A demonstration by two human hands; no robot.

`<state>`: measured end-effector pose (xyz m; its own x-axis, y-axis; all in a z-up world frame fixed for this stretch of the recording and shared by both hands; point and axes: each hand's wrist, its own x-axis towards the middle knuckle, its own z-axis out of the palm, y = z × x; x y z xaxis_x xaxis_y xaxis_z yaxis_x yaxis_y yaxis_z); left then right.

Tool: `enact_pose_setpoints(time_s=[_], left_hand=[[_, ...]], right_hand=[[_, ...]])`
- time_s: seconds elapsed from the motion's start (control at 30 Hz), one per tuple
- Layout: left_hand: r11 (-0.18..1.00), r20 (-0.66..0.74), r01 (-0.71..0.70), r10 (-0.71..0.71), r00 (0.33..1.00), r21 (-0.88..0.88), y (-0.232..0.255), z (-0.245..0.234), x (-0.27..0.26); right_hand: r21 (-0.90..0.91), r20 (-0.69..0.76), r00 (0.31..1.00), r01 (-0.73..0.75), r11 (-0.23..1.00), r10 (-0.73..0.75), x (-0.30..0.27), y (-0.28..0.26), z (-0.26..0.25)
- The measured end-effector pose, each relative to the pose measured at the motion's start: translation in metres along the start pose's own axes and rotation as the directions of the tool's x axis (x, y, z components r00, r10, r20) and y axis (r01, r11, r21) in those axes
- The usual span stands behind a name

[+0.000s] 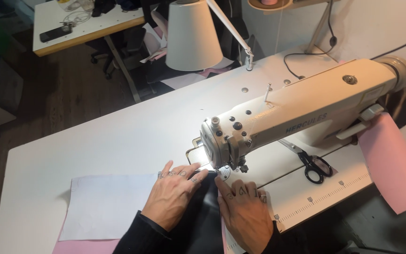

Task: The person is sewing pieces of material together using an industrial sewing machine.

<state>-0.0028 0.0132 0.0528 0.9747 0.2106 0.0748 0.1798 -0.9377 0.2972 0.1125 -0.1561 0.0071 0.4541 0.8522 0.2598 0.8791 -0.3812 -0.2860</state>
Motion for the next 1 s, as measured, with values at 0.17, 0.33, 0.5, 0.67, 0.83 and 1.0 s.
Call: enact_pose_setpoints(time_s=[0.17, 0.33, 0.5, 0.67, 0.83, 1.0], left_hand=[[0.985, -0.038, 0.094, -0.089, 0.995, 0.148, 0.009, 0.016, 0.004], [0.972, -0.077, 0.035, -0.017, 0.997, 0.232, 0.015, 0.021, 0.006], [0.981, -0.098, -0.030, 0.049, 0.994, 0.190, -0.007, 0.033, 0.008], [0.970, -0.154, -0.168, 0.196, 0.968, 0.179, -0.013, 0.034, 0.010], [0.980, -0.085, -0.158, 0.169, 0.982, 0.123, -0.022, 0.034, 0.013], [0.953, -0.071, -0.292, 0.298, 0.952, 0.083, -0.033, 0.029, 0.014]], right_hand=[[0.052, -0.052, 0.997, 0.051, 0.997, -0.048, -0.003, 0.011, 0.007], [0.067, -0.018, 0.998, 0.055, 0.996, -0.054, -0.001, 0.011, 0.004], [0.015, -0.024, 0.998, 0.061, 0.998, -0.061, 0.005, 0.000, -0.011], [-0.035, 0.047, 0.999, 0.018, 0.999, -0.016, 0.002, -0.002, -0.002], [-0.063, -0.057, 0.998, 0.028, 0.998, -0.032, 0.001, -0.001, 0.011], [-0.074, -0.019, 1.000, 0.008, 0.997, -0.009, -0.003, -0.009, 0.018]])
